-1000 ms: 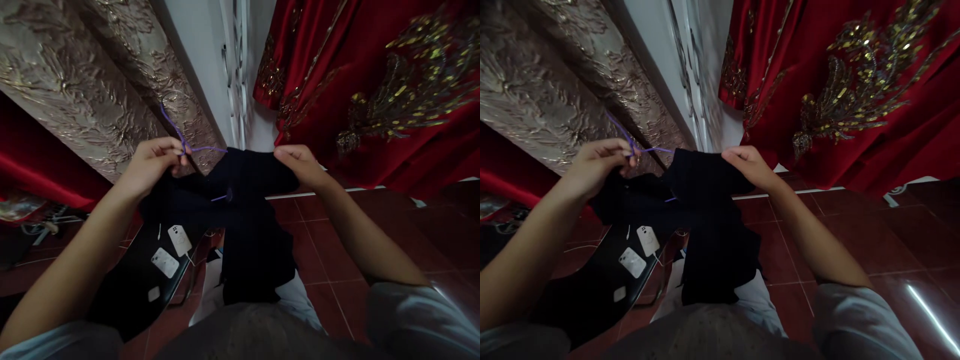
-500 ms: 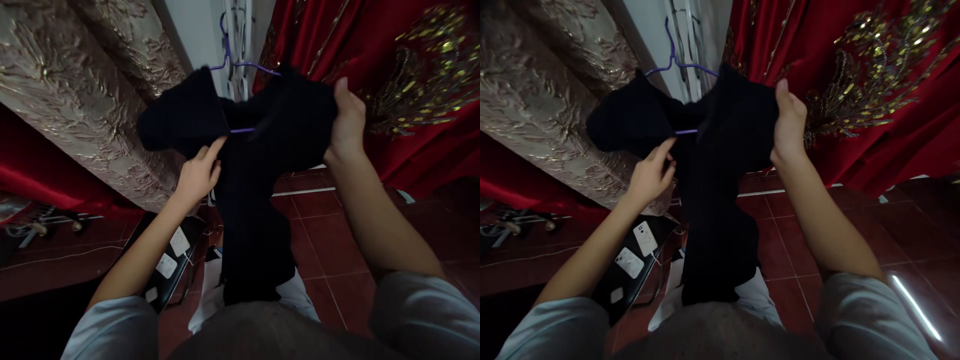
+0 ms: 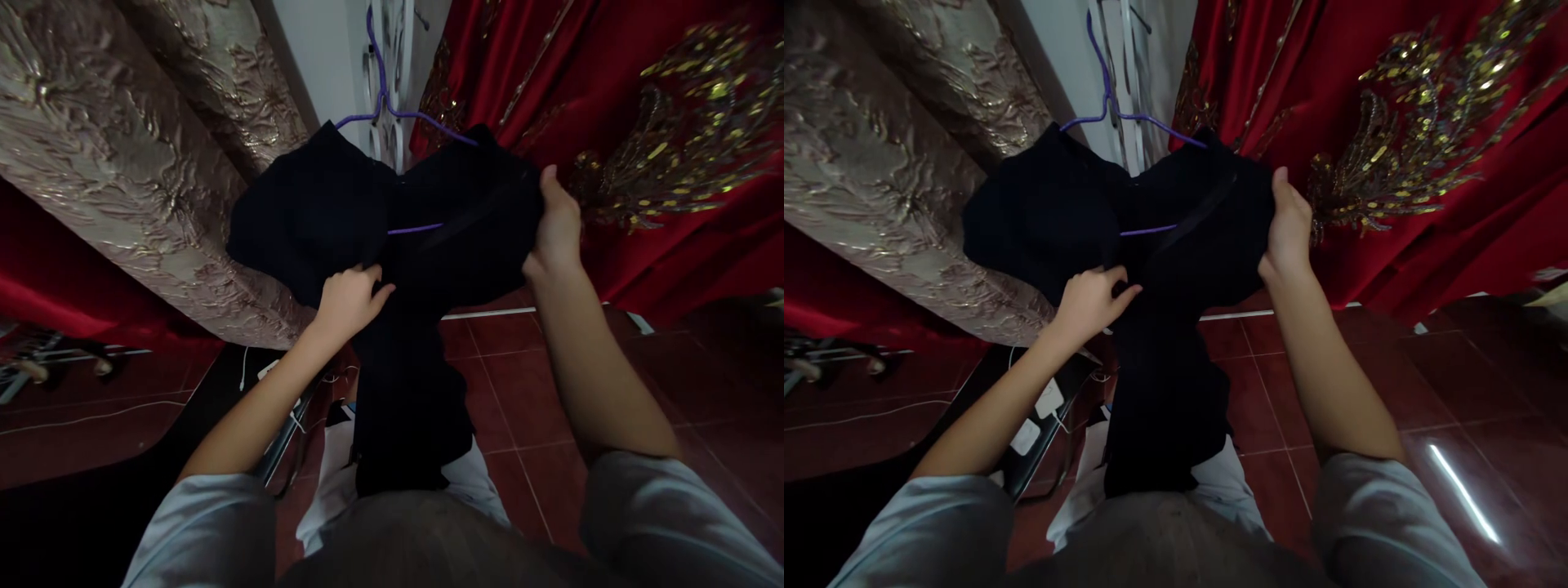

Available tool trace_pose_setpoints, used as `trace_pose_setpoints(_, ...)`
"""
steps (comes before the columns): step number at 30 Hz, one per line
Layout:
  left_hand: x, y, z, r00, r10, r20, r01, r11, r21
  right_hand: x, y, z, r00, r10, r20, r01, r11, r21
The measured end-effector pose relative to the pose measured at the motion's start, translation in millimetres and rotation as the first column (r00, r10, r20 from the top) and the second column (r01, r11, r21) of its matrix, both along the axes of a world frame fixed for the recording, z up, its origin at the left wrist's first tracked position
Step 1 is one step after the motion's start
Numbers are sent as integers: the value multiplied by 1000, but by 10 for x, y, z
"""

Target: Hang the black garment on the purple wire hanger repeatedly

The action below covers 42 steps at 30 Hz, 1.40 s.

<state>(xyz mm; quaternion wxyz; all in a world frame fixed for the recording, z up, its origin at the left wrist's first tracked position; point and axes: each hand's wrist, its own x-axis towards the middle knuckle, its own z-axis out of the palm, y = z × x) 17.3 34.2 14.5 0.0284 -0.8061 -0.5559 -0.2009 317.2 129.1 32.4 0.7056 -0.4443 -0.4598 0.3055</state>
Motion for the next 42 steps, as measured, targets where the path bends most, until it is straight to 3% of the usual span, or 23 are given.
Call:
trace_pose_setpoints(2, 31, -73, -131, 985, -70, 157, 65, 997, 34, -112, -137, -84, 984, -163, 66, 160, 986, 45)
trace_pose_setpoints(4, 110, -186, -263, 935, -129, 330, 96, 989, 112, -373, -441, -221, 912, -401, 87, 381, 906, 183)
trace_pose_setpoints(6, 218, -305, -388, 859, -186, 477, 107, 976, 188, -743, -853, -423, 853, -519, 62, 484, 829, 279)
trace_pose_setpoints(7, 274, -361, -447, 814, -208, 543, 104, 971, 216, -940, -1067, -543, 867, -497, 23, 474, 840, 265)
trace_pose_setpoints(8, 326, -414, -506, 766, -224, 603, 100, 967, 233, -1128, -1266, -665, 912, -411, -3, 404, 894, 194)
trace_pose_setpoints(9, 370, -465, -565, 714, -232, 660, 96, 967, 236, -1296, -1439, -780, 970, -243, -13, 243, 967, 80)
trace_pose_setpoints(10, 404, -516, -624, 655, -232, 719, 90, 969, 230, -1434, -1576, -878, 999, -49, -21, 49, 999, -21)
trace_pose_setpoints(13, 440, -664, -780, 444, -178, 878, 63, 984, 168, -1647, -1762, -1027, 970, 223, -99, -237, 959, -159)
trace_pose_setpoints(15, 419, -740, -845, 332, -132, 934, 28, 991, 130, -1648, -1748, -1019, 954, 278, -113, -297, 929, -220)
trace_pose_setpoints(17, 378, -783, -869, 282, -93, 955, -24, 994, 104, -1592, -1708, -972, 935, 341, -103, -356, 892, -280)
trace_pose_setpoints(20, 322, -802, -856, 252, -39, 967, -67, 996, 58, -1489, -1699, -902, 916, 399, -35, -388, 862, -327)
trace_pose_setpoints(25, 356, -843, -823, 238, -16, 971, 14, 1000, 13, -1378, -1778, -840, 933, 359, 31, -330, 886, -325)
trace_pose_setpoints(30, 474, -866, -841, 188, -12, 982, 0, 1000, 12, -1345, -1793, -835, 940, 341, 11, -325, 905, -276)
trace_pose_setpoints(36, 496, -857, -899, 300, -34, 953, -48, 998, 51, -1360, -1783, -868, 940, 338, -43, -335, 894, -297)
trace_pose_setpoints(42, 485, -876, -865, 390, -57, 919, -4, 998, 64, -1322, -1798, -841, 931, 353, 90, -315, 904, -289)
